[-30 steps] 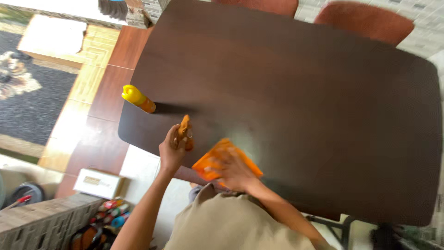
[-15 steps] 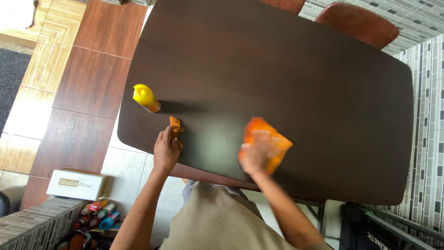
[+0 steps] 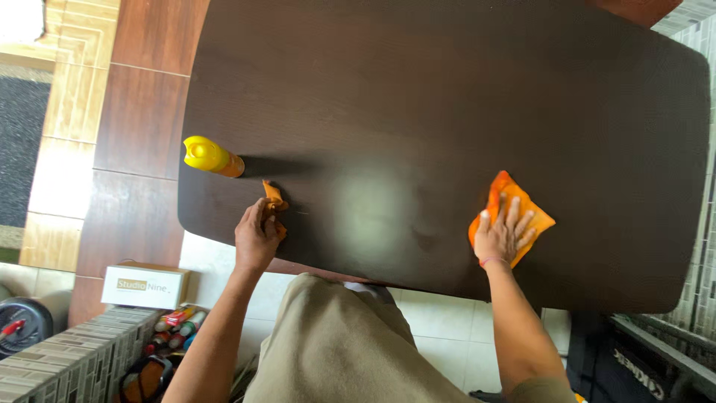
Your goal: The person wipes a dark brown table surface using an orange cloth. They move the cloth across the table in circular and back-and-forth motions, occasionally picking up and setting down a yellow spray bottle.
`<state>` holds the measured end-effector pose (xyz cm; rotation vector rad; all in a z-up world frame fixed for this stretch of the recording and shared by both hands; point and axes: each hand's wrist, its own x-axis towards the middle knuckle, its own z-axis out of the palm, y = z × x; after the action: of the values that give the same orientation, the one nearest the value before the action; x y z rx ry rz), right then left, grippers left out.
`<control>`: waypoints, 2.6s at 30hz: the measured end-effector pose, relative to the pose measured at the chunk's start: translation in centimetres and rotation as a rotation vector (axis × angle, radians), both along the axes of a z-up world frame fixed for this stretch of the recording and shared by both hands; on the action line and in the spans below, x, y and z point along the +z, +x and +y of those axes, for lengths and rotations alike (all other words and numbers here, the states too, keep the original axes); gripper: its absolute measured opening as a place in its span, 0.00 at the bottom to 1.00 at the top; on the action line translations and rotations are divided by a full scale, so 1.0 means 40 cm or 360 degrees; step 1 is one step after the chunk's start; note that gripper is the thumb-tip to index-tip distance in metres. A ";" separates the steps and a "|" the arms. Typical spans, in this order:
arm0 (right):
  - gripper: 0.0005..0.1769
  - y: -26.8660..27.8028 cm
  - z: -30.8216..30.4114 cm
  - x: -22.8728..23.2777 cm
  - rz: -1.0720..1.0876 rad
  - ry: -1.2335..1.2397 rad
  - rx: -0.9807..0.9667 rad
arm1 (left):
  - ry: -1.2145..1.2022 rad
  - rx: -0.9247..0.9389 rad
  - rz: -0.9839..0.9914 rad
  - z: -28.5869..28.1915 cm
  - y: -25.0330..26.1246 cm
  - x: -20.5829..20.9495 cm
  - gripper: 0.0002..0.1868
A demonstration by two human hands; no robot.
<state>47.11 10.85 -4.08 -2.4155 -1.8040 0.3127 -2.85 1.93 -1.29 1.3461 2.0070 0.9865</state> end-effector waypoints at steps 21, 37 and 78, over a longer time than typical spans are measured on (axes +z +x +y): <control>0.41 -0.236 -0.184 -0.014 -0.0270 0.0342 0.0340 | -0.0126 0.0095 -0.0022 -0.002 0.004 0.006 0.21; 0.42 -0.307 0.222 -0.047 -0.0042 0.0373 0.0448 | -0.0004 0.0158 0.0016 -0.001 0.009 -0.035 0.20; 0.39 -0.296 0.234 0.008 -0.0294 0.0258 0.1388 | 0.0030 0.0426 -0.0295 -0.212 -0.009 0.276 0.27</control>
<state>35.28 20.22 -3.78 -1.4625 -2.7455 -0.0053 -3.22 -6.55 9.73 0.9706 2.0727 1.2040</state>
